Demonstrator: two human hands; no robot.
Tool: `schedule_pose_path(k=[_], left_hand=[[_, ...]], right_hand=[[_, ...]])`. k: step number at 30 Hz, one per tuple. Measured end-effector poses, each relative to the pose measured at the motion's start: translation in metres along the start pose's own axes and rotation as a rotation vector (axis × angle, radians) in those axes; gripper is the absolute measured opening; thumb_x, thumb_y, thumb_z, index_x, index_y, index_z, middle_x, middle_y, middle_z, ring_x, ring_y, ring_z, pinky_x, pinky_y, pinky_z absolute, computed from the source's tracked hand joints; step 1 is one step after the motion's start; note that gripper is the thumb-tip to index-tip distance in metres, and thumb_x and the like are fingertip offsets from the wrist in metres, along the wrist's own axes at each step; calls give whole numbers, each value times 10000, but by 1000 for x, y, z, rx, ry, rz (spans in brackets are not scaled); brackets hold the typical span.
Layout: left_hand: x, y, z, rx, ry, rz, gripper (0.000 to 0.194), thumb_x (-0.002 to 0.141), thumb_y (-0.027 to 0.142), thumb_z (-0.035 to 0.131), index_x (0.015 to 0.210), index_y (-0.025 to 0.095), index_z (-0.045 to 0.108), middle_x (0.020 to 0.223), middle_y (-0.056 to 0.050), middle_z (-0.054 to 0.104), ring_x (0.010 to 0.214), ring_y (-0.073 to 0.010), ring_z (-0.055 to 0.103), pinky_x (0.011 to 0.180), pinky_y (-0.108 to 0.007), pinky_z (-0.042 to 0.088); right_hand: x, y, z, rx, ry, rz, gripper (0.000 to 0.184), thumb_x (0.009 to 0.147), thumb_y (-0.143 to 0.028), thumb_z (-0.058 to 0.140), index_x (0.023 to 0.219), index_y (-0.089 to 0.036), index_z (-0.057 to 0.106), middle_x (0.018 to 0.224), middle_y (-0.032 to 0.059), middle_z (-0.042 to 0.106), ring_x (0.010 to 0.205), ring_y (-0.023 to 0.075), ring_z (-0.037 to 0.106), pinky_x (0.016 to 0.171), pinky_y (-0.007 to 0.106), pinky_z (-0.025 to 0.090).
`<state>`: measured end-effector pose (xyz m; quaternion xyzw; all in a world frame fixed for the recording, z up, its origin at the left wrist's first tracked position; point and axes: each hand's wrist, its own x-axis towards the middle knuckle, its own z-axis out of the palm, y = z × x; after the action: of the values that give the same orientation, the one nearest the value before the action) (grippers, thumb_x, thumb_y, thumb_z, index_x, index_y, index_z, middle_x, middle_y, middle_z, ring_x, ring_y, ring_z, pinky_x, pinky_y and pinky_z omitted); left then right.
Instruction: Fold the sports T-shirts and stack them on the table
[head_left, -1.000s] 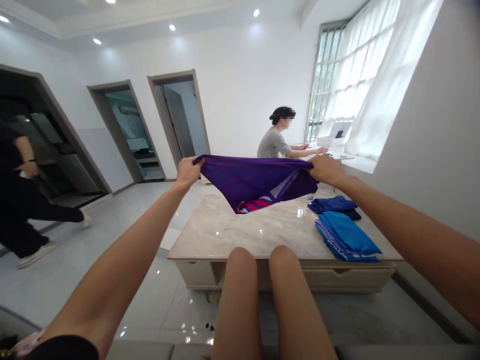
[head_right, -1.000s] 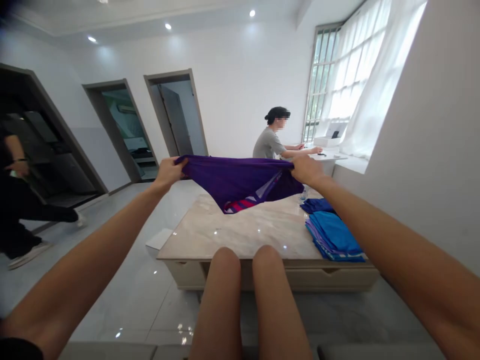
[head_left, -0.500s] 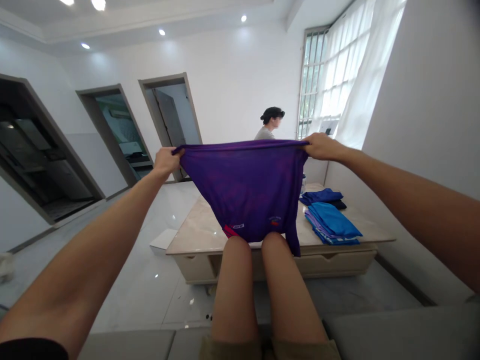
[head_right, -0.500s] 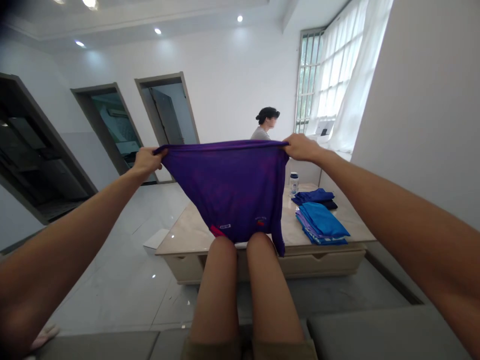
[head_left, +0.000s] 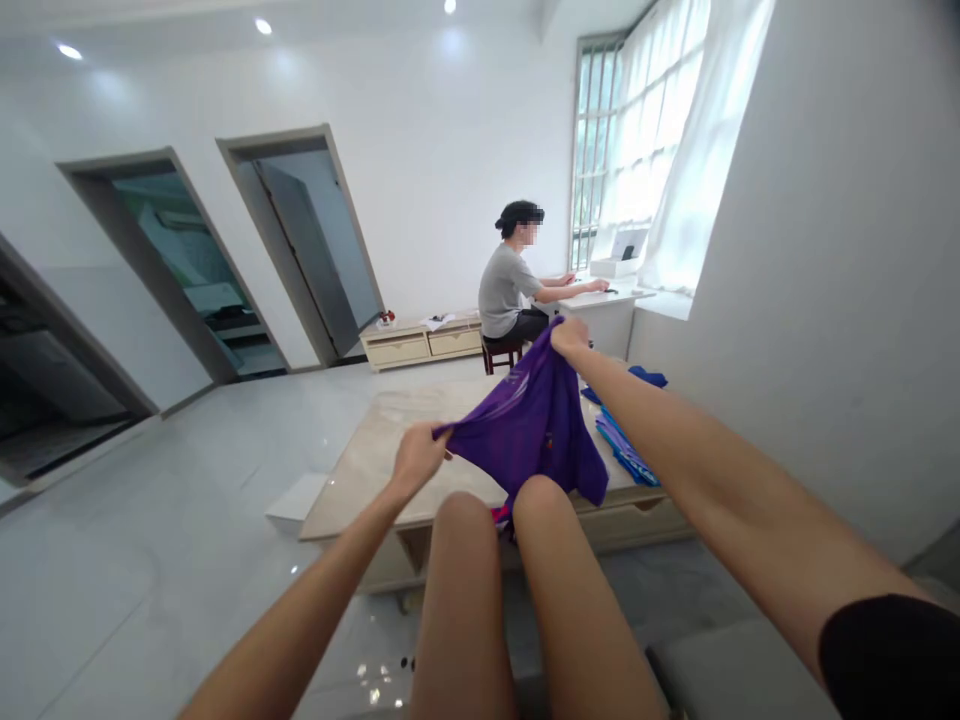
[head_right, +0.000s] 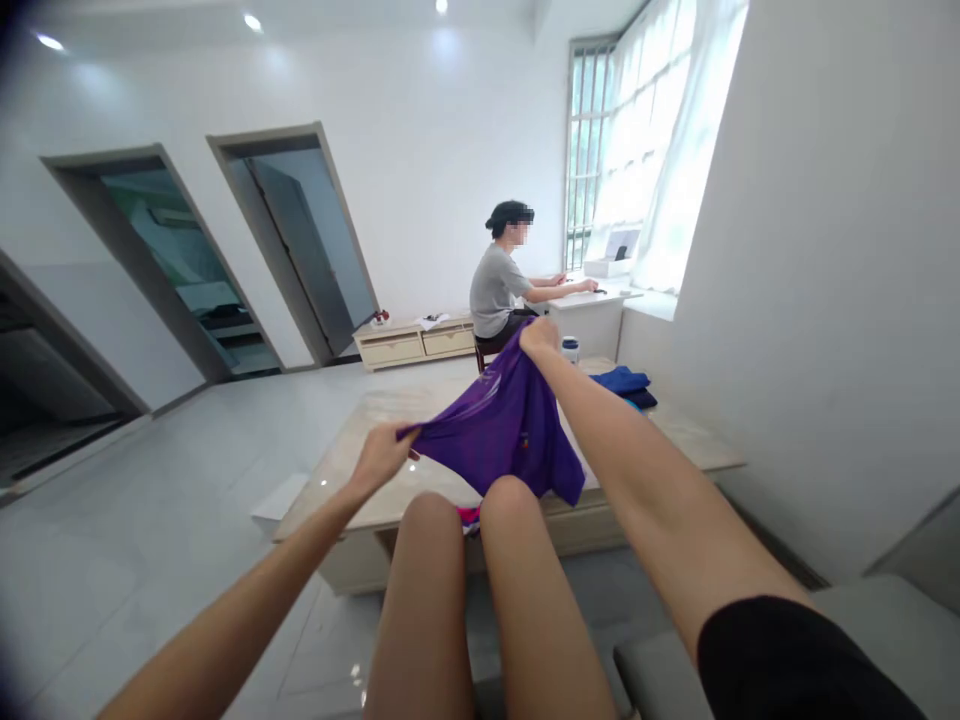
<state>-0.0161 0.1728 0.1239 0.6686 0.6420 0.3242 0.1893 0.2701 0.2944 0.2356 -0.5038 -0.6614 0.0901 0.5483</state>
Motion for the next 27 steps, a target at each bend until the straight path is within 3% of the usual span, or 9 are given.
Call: schedule_pose_path(k=[2,4,7,9,11,14,17,22,27], left_hand=[[-8,4,18,-78,-12,65,302,1001,375,564,924,213,807,728,-28,799,666,-202,772,681,-292,538],[-13,12,28,-147,-35,93,331,1000,420,553,915,215,799,759,-35,808,670,-199,772,679,-296,539],[-11,17,40,-260,-104,62,324,972,415,557,884,198,781,768,-55,806,683,-202,763,682,-300,544],[-7,8,51,-294,-143,27,333,959,415,545,866,189,771,790,-71,810,707,-209,758,696,-306,543],[-4,-8,61,-258,-210,26,360,951,439,533,835,187,763,811,-79,814,736,-223,749,709,-314,529],[-2,-40,68,-141,-402,73,442,956,516,521,794,186,767,844,-77,820,795,-250,741,727,-324,498],[7,-73,65,-80,-525,45,537,971,597,488,809,182,787,878,-76,830,843,-268,747,754,-332,493],[45,-127,71,-15,-399,-2,380,908,503,577,927,199,805,989,-97,847,942,-294,766,859,-369,547],[92,-171,93,138,-288,-32,220,898,336,625,1018,216,767,1089,-131,835,1046,-309,780,961,-403,577]], right_hand=[[34,-27,43,16,-43,66,213,1054,-96,517,1144,-13,691,1127,219,764,1300,350,661,1188,553,463],[58,-58,93,71,-150,-21,355,968,-24,532,1245,-114,733,1268,136,778,1352,292,656,1250,463,438],[60,-86,167,333,-669,-239,711,873,-19,630,1566,-169,580,1473,121,712,1401,245,644,1252,396,452],[41,-83,202,450,-928,-255,809,851,-52,707,1629,-164,511,1520,160,681,1395,251,657,1208,390,501],[17,-59,215,457,-1061,-241,708,862,-87,738,1554,-156,601,1524,170,681,1390,259,666,1195,387,514],[-10,6,200,281,-1124,-225,522,890,-123,716,1409,-167,737,1494,128,713,1375,272,680,1219,394,494],[-23,85,161,-45,-1102,-106,528,889,-120,685,1410,-166,754,1448,126,741,1315,287,715,1174,380,528],[-39,191,101,-494,-953,177,449,909,-90,619,1318,-127,800,1379,161,772,1250,281,741,1071,304,552],[-62,248,88,-577,-873,277,397,887,-80,605,1225,-123,809,1274,160,810,1155,275,770,963,292,570]])
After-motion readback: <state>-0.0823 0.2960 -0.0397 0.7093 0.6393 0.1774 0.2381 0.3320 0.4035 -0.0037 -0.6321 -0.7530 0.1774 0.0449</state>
